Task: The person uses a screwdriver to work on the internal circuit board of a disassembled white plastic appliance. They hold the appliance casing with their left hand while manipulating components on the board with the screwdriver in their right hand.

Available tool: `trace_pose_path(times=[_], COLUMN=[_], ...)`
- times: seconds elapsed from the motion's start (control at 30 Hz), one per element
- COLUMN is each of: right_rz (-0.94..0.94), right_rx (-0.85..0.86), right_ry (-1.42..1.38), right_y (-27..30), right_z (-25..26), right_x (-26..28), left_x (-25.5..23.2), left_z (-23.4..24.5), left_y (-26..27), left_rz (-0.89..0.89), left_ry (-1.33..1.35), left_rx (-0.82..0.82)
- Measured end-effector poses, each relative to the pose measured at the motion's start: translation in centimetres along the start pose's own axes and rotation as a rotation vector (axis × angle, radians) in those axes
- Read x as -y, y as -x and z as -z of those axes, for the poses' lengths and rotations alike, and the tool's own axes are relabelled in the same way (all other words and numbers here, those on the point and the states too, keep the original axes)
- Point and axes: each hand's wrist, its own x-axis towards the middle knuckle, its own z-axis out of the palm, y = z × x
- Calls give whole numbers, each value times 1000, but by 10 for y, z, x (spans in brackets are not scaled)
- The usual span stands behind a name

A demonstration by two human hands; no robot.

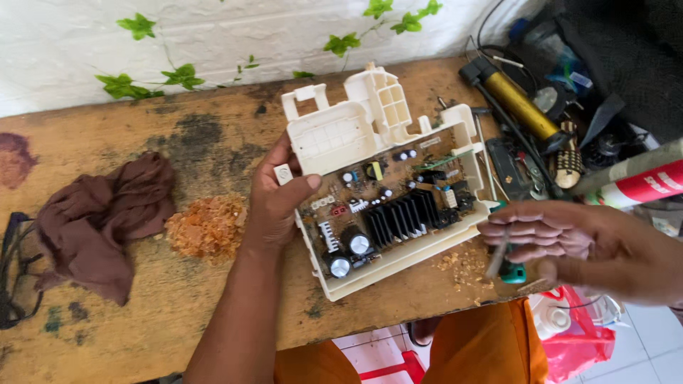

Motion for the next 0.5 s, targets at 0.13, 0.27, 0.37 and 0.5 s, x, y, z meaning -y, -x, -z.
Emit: trace_pose_path(times=[0.13, 0.27, 0.37, 0.5], right_rz=[162, 438, 579, 450], right_rx=[-514, -619, -578, -665], right_ry=[584, 803, 648, 469], right_y=[11, 9, 3, -3], right_z=[-22, -35, -37, -38], right_x=[-10, 13, 22, 7], left_x=[7, 2, 1, 1], left_z=[1, -5, -5, -9], left_y=[-2, -1, -2, -2], left_rz=[-23, -65, -72, -56], left_ry=[22, 33, 43, 84], left_rx=[-11, -3, 8, -1])
